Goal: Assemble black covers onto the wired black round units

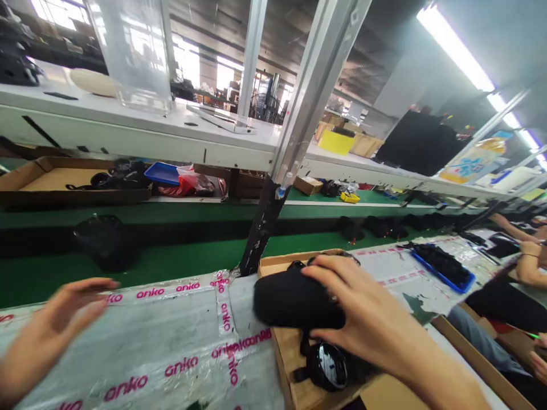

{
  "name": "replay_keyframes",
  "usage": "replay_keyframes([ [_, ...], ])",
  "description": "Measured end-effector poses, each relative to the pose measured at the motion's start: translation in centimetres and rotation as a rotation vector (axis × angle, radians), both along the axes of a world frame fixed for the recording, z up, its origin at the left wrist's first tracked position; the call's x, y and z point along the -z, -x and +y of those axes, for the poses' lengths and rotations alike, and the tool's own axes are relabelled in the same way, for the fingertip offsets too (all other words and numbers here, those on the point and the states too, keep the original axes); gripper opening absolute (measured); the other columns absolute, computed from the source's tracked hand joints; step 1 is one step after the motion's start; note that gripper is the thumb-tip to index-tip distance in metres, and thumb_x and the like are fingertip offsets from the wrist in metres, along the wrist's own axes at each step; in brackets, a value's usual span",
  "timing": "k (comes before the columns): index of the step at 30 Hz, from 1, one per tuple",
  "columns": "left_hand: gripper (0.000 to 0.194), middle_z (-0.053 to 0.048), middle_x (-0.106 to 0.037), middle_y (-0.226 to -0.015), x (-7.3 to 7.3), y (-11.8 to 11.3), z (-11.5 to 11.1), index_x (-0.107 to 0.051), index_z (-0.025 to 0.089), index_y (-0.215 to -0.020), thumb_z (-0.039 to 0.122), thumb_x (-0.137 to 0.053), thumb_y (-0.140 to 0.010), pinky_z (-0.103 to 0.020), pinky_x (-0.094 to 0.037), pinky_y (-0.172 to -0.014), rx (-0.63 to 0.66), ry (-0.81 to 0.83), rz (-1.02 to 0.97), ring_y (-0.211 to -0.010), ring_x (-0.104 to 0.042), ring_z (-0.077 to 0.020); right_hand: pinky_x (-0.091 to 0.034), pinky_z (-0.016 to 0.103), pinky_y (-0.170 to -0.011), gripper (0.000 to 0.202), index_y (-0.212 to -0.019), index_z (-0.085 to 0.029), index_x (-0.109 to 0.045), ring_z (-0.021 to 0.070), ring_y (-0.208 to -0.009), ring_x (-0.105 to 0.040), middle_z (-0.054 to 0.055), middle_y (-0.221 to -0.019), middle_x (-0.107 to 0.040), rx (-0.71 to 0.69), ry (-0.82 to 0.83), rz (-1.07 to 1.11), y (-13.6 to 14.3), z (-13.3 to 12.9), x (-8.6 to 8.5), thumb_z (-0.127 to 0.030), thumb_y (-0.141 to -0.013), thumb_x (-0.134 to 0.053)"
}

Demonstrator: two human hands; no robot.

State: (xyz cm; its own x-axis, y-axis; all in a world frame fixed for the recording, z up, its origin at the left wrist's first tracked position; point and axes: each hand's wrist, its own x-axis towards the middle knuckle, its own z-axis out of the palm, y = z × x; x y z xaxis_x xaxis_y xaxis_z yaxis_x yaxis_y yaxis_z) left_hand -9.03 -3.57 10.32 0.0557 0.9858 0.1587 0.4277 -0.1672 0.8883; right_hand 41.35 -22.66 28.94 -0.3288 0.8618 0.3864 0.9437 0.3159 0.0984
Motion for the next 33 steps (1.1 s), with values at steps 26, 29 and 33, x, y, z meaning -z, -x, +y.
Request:
replay_keyframes([
  [26, 0.089, -0.017, -0.039, -0.169, 6.9, -9.9, -14.7, -0.028, 0.025, -0.170, 0.066, -0.062, -0.099, -0.054, -0.040, -0.127, 0.377, -0.264, -0.347, -0.155, -0.044, -0.0389, -0.030, 0.059, -0.136, 0.083, -0.171, -0.031, -0.035, 0.0369, -0.166, -0.033, 0.008, -0.179, -0.036, -0.172, 0.322, 1.694, 25.7, -0.8, 24.4, -0.070, -0.101, -0.057],
  [29, 0.081, -0.015, -0.045, -0.164, 6.5, -10.4, -14.6, -0.033, 0.024, -0.168, 0.063, -0.058, -0.101, -0.049, -0.041, -0.126, 0.392, -0.334, -0.326, -0.151, -0.047, -0.0355, -0.037, 0.059, -0.132, 0.079, -0.170, -0.030, -0.037, 0.0367, -0.160, -0.043, 0.010, -0.174, -0.043, -0.147, 0.268, 1.675, 26.0, -0.7, 24.8, -0.066, -0.102, -0.057],
  [33, 0.069, -0.013, -0.052, -0.161, 5.9, -11.6, -15.1, -0.036, 0.026, -0.166, 0.051, -0.055, -0.105, -0.044, -0.046, -0.122, 0.298, -0.284, -0.334, -0.146, -0.054, -0.0312, -0.050, 0.056, -0.121, 0.062, -0.163, -0.027, -0.045, 0.0343, -0.146, -0.058, 0.012, -0.160, -0.056, -0.001, 0.082, 1.654, 27.6, -0.8, 25.2, -0.053, -0.108, -0.050],
])
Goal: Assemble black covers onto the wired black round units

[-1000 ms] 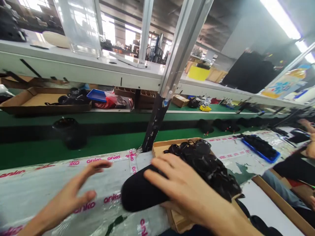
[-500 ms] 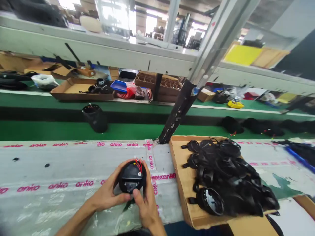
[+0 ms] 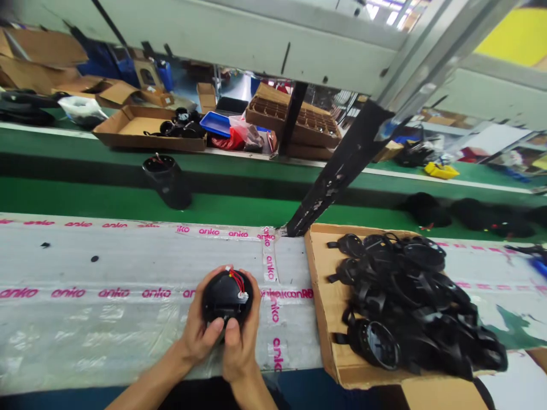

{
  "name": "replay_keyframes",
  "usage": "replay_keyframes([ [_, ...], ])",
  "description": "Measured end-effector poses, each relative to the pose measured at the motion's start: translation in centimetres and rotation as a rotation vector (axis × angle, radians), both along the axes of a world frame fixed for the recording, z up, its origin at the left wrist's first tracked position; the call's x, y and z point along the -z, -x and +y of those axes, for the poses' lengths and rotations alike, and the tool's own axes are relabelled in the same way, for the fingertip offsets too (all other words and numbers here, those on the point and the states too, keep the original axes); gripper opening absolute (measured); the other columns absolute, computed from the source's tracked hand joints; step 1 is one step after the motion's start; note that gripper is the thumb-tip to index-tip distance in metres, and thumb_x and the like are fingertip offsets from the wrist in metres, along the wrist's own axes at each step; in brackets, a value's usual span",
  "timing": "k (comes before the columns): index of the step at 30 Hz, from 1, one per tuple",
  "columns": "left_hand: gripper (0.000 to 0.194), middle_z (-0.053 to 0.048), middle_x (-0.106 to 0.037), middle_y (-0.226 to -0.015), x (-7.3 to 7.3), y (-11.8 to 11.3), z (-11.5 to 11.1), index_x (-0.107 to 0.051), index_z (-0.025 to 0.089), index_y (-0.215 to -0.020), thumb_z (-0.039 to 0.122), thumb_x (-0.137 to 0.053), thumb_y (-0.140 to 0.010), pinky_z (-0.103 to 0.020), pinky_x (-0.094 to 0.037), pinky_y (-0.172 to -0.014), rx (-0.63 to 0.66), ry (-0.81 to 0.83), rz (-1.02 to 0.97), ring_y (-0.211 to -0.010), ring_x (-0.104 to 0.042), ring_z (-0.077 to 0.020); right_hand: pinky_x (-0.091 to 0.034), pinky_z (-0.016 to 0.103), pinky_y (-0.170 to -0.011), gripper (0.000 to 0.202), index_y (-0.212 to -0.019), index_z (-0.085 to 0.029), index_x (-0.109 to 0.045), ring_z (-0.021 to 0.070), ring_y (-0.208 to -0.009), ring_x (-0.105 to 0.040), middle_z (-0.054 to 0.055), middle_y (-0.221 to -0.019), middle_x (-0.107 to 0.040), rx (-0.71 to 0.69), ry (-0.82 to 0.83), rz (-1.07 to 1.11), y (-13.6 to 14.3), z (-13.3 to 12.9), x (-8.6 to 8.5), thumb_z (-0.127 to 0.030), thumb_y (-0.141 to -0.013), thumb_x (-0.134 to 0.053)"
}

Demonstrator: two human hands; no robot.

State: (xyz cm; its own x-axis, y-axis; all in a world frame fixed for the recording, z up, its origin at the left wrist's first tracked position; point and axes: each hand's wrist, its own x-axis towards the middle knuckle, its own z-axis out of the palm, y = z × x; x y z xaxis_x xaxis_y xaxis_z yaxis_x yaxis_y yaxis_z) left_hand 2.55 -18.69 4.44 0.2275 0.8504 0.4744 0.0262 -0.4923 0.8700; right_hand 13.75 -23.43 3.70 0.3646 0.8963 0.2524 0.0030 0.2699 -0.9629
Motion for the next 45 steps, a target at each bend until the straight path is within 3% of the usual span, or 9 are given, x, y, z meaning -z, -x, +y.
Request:
replay_keyframes([
  [4, 0.062, -0.014, -0.051, -0.163, 0.1, -0.6, -1.4, -0.037, 0.024, -0.165, 0.041, -0.053, -0.107, -0.044, -0.044, -0.124, -0.074, 0.109, 0.000, -0.147, -0.053, -0.0301, -0.052, 0.052, -0.119, 0.053, -0.160, -0.028, -0.048, 0.0313, -0.144, -0.059, 0.011, -0.158, -0.057, 0.134, 0.028, -0.068, 1.7, -0.2, -0.5, -0.038, -0.108, -0.047],
  [9, 0.060, -0.013, -0.055, -0.158, 0.0, -0.7, -1.6, -0.038, 0.024, -0.164, 0.040, -0.051, -0.108, -0.039, -0.049, -0.119, -0.124, 0.053, -0.028, -0.141, -0.059, -0.0273, -0.052, 0.048, -0.119, 0.052, -0.162, -0.031, -0.045, 0.0279, -0.144, -0.059, 0.009, -0.158, -0.057, 0.169, 0.058, -0.083, 2.0, -0.2, -1.1, -0.034, -0.110, -0.043],
  [17, 0.056, -0.013, -0.060, -0.152, -0.6, -1.5, -1.2, -0.043, 0.023, -0.161, 0.041, -0.051, -0.108, -0.040, -0.054, -0.114, -0.147, 0.039, -0.063, -0.136, -0.064, -0.0275, -0.034, 0.056, -0.135, 0.076, -0.171, -0.026, -0.032, 0.0349, -0.164, -0.036, 0.011, -0.176, -0.038, -0.206, 0.118, -0.100, -2.1, -1.2, -2.1, -0.047, -0.104, -0.058],
  [24, 0.054, -0.016, -0.054, -0.158, -1.6, -1.0, -2.1, -0.041, 0.023, -0.162, 0.036, -0.047, -0.110, -0.048, -0.050, -0.119, -0.127, 0.140, -0.003, -0.143, -0.058, -0.0319, -0.045, 0.056, -0.127, 0.063, -0.164, -0.026, -0.042, 0.0311, -0.152, -0.050, 0.010, -0.166, -0.049, 0.088, 0.218, 0.025, 1.7, -1.2, -2.9, -0.024, -0.101, -0.046],
  [31, 0.056, -0.015, -0.058, -0.151, -2.0, 0.4, 0.1, -0.046, 0.025, -0.158, 0.043, -0.057, -0.106, -0.049, -0.050, -0.119, 0.009, 0.034, -0.005, -0.140, -0.059, -0.0336, -0.043, 0.055, -0.127, 0.063, -0.160, -0.026, -0.045, 0.0302, -0.150, -0.051, 0.009, -0.161, -0.053, 0.050, 0.220, -0.026, 0.7, -0.8, -3.7, -0.022, -0.097, -0.047],
  [36, 0.067, -0.014, -0.061, -0.157, -5.5, 3.7, 3.2, -0.053, 0.027, -0.159, 0.062, -0.061, -0.103, -0.049, -0.054, -0.116, 0.404, 0.395, 0.051, -0.141, -0.061, -0.0376, -0.043, 0.054, -0.127, 0.058, -0.163, -0.026, -0.039, 0.0299, -0.154, -0.048, 0.010, -0.165, -0.049, 0.028, 0.175, -0.104, 0.5, -0.7, -4.0, -0.029, -0.106, -0.044],
  [38, 0.055, -0.011, -0.070, -0.146, -7.7, 4.5, 4.9, -0.068, 0.026, -0.147, 0.060, -0.045, -0.110, -0.048, -0.057, -0.110, 0.396, 0.486, 0.203, -0.135, -0.065, -0.0356, -0.043, 0.054, -0.128, 0.056, -0.163, -0.023, -0.038, 0.0306, -0.154, -0.048, 0.012, -0.165, -0.049, 0.035, 0.158, -0.115, 0.7, -0.6, -4.1, -0.030, -0.107, -0.042],
  [41, 0.050, -0.006, -0.082, -0.102, -11.1, 4.1, 7.7, -0.083, 0.022, -0.105, 0.052, -0.044, -0.112, -0.035, -0.058, -0.081, 0.389, 0.426, 0.484, -0.095, -0.075, -0.0279, -0.043, 0.055, -0.128, 0.056, -0.163, -0.022, -0.038, 0.0315, -0.154, -0.048, 0.014, -0.164, -0.050, 0.035, 0.138, -0.120, 0.8, -0.5, -4.1, -0.030, -0.108, -0.040],
  [45, 0.045, -0.001, -0.070, -0.068, -14.8, 2.6, 10.2, -0.075, 0.019, -0.077, 0.039, -0.049, -0.109, -0.027, -0.039, -0.057, 0.556, 0.164, 0.806, -0.059, -0.060, -0.0174, -0.041, 0.055, -0.130, 0.058, -0.165, -0.024, -0.034, 0.0306, -0.156, -0.047, 0.013, -0.165, -0.048, 0.017, 0.140, -0.119, 1.1, -0.6, -4.1, -0.028, -0.107, -0.039],
])
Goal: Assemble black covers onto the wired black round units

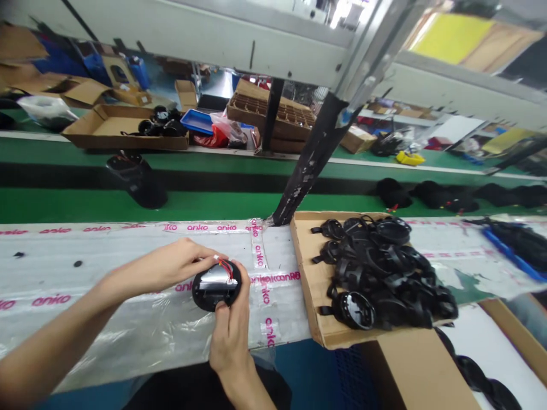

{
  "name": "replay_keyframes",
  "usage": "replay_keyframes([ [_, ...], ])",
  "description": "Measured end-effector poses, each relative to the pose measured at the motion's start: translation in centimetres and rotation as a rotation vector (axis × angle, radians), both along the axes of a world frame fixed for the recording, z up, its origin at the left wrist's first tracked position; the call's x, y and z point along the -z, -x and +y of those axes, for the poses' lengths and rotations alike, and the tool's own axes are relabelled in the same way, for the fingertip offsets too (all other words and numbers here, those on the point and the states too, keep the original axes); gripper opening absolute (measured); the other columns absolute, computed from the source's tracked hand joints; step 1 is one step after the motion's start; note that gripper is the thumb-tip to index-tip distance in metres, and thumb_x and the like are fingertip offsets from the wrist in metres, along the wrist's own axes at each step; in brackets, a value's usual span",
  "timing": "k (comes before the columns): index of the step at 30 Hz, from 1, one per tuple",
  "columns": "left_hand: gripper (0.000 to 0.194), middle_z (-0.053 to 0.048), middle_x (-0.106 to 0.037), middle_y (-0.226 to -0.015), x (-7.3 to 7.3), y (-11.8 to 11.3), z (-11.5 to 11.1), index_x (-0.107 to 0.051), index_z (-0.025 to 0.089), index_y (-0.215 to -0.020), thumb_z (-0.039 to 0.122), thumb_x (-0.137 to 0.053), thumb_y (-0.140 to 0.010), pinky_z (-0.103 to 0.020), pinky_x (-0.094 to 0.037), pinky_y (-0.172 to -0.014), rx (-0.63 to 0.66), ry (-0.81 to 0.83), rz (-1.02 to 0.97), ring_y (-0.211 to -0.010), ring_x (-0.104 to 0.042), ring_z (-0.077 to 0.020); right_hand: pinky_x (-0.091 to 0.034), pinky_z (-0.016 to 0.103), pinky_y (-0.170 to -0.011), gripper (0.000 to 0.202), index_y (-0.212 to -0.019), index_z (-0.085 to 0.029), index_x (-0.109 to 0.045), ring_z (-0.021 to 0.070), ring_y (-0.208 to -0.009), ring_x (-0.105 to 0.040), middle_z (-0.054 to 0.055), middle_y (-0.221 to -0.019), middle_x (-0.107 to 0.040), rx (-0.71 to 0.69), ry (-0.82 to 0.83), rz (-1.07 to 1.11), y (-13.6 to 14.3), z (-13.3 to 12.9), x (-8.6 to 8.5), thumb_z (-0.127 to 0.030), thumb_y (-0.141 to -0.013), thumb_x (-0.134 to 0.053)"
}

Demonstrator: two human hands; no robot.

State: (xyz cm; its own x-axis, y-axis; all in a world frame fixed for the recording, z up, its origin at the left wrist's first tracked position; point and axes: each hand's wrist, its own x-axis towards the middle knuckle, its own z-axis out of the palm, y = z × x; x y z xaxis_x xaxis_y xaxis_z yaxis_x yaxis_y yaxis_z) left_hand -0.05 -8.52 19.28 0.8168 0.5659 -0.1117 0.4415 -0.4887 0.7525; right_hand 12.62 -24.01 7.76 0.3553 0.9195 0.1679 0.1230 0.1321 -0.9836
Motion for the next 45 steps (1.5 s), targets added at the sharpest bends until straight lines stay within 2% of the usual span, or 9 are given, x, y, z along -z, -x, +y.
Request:
replay_keyframes([
  [8, 0.045, 0.000, -0.053, -0.050, -0.8, -1.4, 1.2, -0.052, 0.022, -0.056, 0.025, -0.066, -0.099, -0.037, -0.018, -0.050, 0.175, -0.377, 0.048, -0.040, -0.042, -0.0164, -0.043, 0.054, -0.130, 0.075, -0.166, -0.025, -0.046, 0.0312, -0.158, -0.047, 0.009, -0.169, -0.051, -0.333, 0.138, -0.298, -8.3, -0.6, -3.4, -0.029, -0.093, -0.065],
  [13, 0.033, -0.001, -0.073, -0.069, 0.5, -0.3, 0.1, -0.072, 0.024, -0.078, 0.027, -0.058, -0.107, -0.032, -0.035, -0.055, 0.058, -0.411, 0.016, -0.055, -0.064, -0.0200, -0.059, 0.051, -0.090, 0.027, -0.090, -0.021, -0.075, 0.0327, -0.091, -0.073, 0.013, -0.093, -0.077, 0.248, 0.435, -0.908, -22.2, -1.1, -5.3, -0.038, -0.093, -0.055],
  [16, 0.020, -0.001, -0.081, -0.097, 1.2, 1.1, -2.0, -0.075, 0.027, -0.106, 0.036, -0.057, -0.110, -0.032, -0.049, -0.072, -0.189, -0.456, -0.175, -0.083, -0.075, -0.0229, -0.049, 0.066, -0.092, 0.031, -0.077, -0.020, -0.069, 0.0433, -0.096, -0.064, 0.019, -0.087, -0.067, 0.431, 0.519, -1.030, -27.0, -1.0, -4.1, -0.050, -0.083, -0.063],
  [19, 0.020, 0.001, -0.066, -0.077, 2.1, 1.4, -4.6, -0.065, 0.024, -0.085, 0.028, -0.067, -0.105, -0.033, -0.042, -0.070, -0.408, -0.600, -0.370, -0.073, -0.061, -0.0194, -0.048, 0.064, -0.091, 0.035, -0.075, -0.022, -0.068, 0.0419, -0.096, -0.061, 0.017, -0.088, -0.064, 0.441, 0.533, -1.061, -28.5, -0.9, -2.5, -0.056, -0.082, -0.062],
  [24, 0.015, -0.001, -0.063, -0.080, 3.8, -0.3, -7.1, -0.070, 0.022, -0.093, 0.032, -0.078, -0.099, -0.037, -0.033, -0.075, -0.416, -0.804, -0.317, -0.078, -0.054, -0.0216, -0.058, 0.052, -0.081, 0.056, -0.085, -0.021, -0.072, 0.0317, -0.088, -0.065, 0.018, -0.107, -0.067, 0.469, 0.418, -0.955, -28.8, -1.5, -3.7, -0.074, -0.086, -0.056],
  [29, 0.021, -0.009, -0.064, -0.101, 4.4, -2.5, -7.8, -0.074, 0.024, -0.101, 0.044, -0.072, -0.102, -0.044, -0.033, -0.085, -0.520, -0.811, -0.187, -0.095, -0.057, -0.0305, -0.058, 0.056, -0.105, 0.037, -0.087, -0.024, -0.072, 0.0356, -0.126, -0.067, 0.016, -0.154, -0.055, 0.214, 0.059, -0.830, -23.6, -1.1, -5.0, -0.060, -0.092, -0.074],
  [33, 0.024, -0.011, -0.067, -0.109, 5.0, -4.0, -8.3, -0.069, 0.021, -0.100, 0.045, -0.074, -0.101, -0.050, -0.034, -0.096, -0.568, -0.809, -0.259, -0.103, -0.060, -0.0335, -0.059, 0.062, -0.110, 0.009, -0.097, -0.024, -0.070, 0.0373, -0.137, -0.066, 0.016, -0.156, -0.057, -0.162, 0.130, -0.807, -16.6, -0.7, -1.1, -0.029, -0.100, -0.064],
  [37, 0.004, -0.003, -0.076, -0.102, 5.4, -4.4, -8.3, -0.065, 0.024, -0.105, 0.021, -0.068, -0.106, -0.047, -0.035, -0.103, -0.505, -0.723, -0.392, -0.104, -0.068, -0.0266, -0.056, 0.068, -0.114, 0.039, -0.120, -0.021, -0.069, 0.0455, -0.147, -0.058, 0.020, -0.162, -0.053, -0.294, 0.214, -0.931, -12.4, -1.1, 2.7, -0.008, -0.083, -0.065],
  [45, 0.016, 0.004, -0.080, -0.099, 5.7, -3.7, -7.7, -0.065, 0.026, -0.101, 0.030, -0.080, -0.099, -0.041, -0.043, -0.100, -0.593, -0.404, -0.515, -0.099, -0.076, -0.0222, -0.050, 0.062, -0.120, 0.066, -0.152, -0.024, -0.055, 0.0370, -0.140, -0.063, 0.016, -0.152, -0.063, -0.295, 0.286, -0.526, -13.3, 1.0, 0.6, -0.025, -0.089, -0.074],
])
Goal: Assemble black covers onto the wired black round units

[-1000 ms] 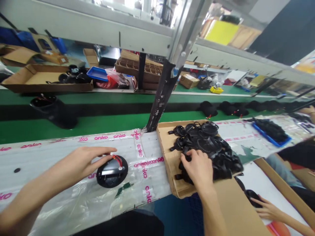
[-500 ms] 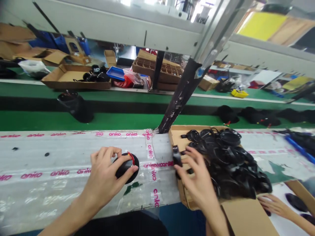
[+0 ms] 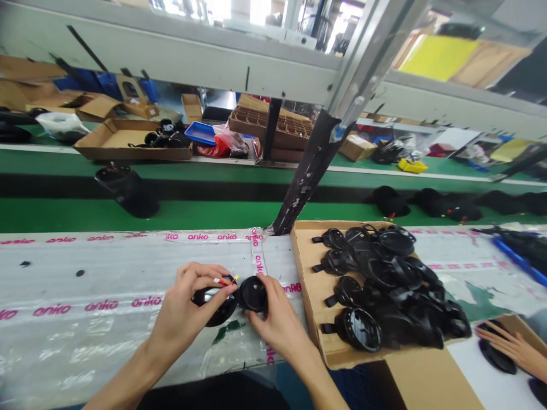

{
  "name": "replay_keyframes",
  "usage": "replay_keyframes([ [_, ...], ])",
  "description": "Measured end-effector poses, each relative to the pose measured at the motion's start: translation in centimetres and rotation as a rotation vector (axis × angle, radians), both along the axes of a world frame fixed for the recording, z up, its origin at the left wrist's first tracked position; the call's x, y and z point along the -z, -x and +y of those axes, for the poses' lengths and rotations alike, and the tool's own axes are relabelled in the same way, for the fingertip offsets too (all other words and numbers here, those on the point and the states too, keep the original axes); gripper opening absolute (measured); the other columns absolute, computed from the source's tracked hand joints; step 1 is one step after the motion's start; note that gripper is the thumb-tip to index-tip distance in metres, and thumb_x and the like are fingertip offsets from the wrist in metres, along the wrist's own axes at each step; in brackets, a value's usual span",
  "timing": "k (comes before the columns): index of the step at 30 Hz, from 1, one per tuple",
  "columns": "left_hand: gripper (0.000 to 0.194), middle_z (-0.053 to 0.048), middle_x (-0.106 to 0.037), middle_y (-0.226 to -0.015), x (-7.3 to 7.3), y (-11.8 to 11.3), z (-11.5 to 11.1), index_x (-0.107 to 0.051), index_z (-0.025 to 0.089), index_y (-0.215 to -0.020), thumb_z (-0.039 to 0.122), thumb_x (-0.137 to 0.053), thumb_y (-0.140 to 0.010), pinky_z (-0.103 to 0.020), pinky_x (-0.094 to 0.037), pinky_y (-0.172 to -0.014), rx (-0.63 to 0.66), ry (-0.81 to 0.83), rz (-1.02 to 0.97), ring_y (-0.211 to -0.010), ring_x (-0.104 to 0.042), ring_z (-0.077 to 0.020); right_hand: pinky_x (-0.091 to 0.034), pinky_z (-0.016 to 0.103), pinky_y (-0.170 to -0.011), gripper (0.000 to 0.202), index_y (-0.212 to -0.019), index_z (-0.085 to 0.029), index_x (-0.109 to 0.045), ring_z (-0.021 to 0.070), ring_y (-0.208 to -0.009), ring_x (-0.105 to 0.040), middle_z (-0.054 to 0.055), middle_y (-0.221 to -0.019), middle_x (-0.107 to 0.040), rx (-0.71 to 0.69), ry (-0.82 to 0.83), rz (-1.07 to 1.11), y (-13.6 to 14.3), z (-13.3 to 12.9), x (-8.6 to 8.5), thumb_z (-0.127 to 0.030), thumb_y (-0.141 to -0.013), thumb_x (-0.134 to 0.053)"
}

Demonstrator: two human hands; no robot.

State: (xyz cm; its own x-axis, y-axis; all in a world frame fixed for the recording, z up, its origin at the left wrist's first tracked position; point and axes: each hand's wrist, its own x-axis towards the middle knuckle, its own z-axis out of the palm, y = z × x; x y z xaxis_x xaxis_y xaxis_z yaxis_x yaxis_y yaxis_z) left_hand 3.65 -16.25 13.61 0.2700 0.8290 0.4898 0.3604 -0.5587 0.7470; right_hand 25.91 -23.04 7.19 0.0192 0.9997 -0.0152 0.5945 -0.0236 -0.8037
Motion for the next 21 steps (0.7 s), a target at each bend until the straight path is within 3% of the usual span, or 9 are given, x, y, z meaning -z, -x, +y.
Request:
replay_keyframes([
  [2, 0.018, 0.005, -0.079, -0.097, -0.1, 0.2, 0.1, -0.063, 0.026, -0.097, 0.029, -0.080, -0.099, -0.040, -0.045, -0.097, 0.034, 0.074, -0.018, -0.103, -0.075, -0.0224, -0.052, 0.057, -0.119, 0.069, -0.158, -0.027, -0.049, 0.0335, -0.137, -0.066, 0.015, -0.153, -0.063, 0.083, 0.042, 0.325, -0.7, 0.6, -1.0, -0.042, -0.095, -0.073],
  [5, 0.007, 0.003, -0.078, -0.107, -0.4, 0.6, 0.3, -0.066, 0.028, -0.103, 0.022, -0.068, -0.105, -0.037, -0.045, -0.098, 0.174, 0.100, 0.025, -0.110, -0.071, -0.0206, -0.055, 0.056, -0.115, 0.069, -0.155, -0.027, -0.056, 0.0350, -0.132, -0.070, 0.014, -0.148, -0.069, 0.174, 0.034, 0.898, -0.8, 1.4, -2.3, -0.065, -0.098, -0.061],
  [8, 0.013, 0.004, -0.078, -0.109, -0.9, 0.7, 0.4, -0.068, 0.029, -0.106, 0.018, -0.061, -0.108, -0.036, -0.043, -0.099, 0.206, 0.076, 0.040, -0.110, -0.070, -0.0190, -0.055, 0.059, -0.114, 0.072, -0.148, -0.024, -0.066, 0.0390, -0.132, -0.070, 0.014, -0.138, -0.077, 0.190, 0.016, 1.154, 0.2, 2.1, -3.2, -0.071, -0.094, -0.059],
  [12, 0.011, 0.006, -0.078, -0.099, -1.5, 0.1, 0.5, -0.070, 0.028, -0.096, 0.019, -0.071, -0.103, -0.038, -0.040, -0.098, 0.137, 0.113, 0.036, -0.102, -0.070, -0.0197, -0.046, 0.062, -0.124, 0.066, -0.148, -0.025, -0.068, 0.0391, -0.142, -0.064, 0.012, -0.148, -0.072, 0.127, -0.035, 1.192, 1.3, 2.3, -3.5, -0.063, -0.094, -0.064],
  [15, 0.013, 0.005, -0.076, -0.093, -1.8, -0.5, 0.6, -0.071, 0.026, -0.089, 0.017, -0.075, -0.097, -0.038, -0.042, -0.094, 0.129, 0.174, 0.028, -0.095, -0.069, -0.0206, -0.039, 0.060, -0.131, 0.074, -0.156, -0.028, -0.061, 0.0386, -0.150, -0.057, 0.010, -0.159, -0.063, 0.046, -0.106, 1.092, 1.1, 1.7, -3.8, -0.062, -0.091, -0.074],
  [18, 0.016, 0.004, -0.075, -0.088, -1.6, -0.9, 0.8, -0.069, 0.024, -0.082, 0.015, -0.077, -0.093, -0.039, -0.043, -0.093, 0.094, 0.217, -0.016, -0.092, -0.068, -0.0209, -0.045, 0.053, -0.128, 0.084, -0.160, -0.032, -0.057, 0.0370, -0.152, -0.055, 0.008, -0.167, -0.054, 0.028, -0.206, 0.898, 0.6, 0.4, -4.6, -0.058, -0.085, -0.085],
  [21, 0.019, 0.004, -0.075, -0.086, -1.3, -1.1, 0.8, -0.067, 0.023, -0.078, 0.014, -0.079, -0.089, -0.040, -0.043, -0.094, 0.068, 0.212, -0.056, -0.091, -0.069, -0.0206, -0.051, 0.048, -0.122, 0.082, -0.162, -0.034, -0.053, 0.0344, -0.151, -0.056, 0.008, -0.169, -0.051, 0.023, -0.282, 0.714, 0.5, -0.7, -5.3, -0.052, -0.089, -0.085],
])
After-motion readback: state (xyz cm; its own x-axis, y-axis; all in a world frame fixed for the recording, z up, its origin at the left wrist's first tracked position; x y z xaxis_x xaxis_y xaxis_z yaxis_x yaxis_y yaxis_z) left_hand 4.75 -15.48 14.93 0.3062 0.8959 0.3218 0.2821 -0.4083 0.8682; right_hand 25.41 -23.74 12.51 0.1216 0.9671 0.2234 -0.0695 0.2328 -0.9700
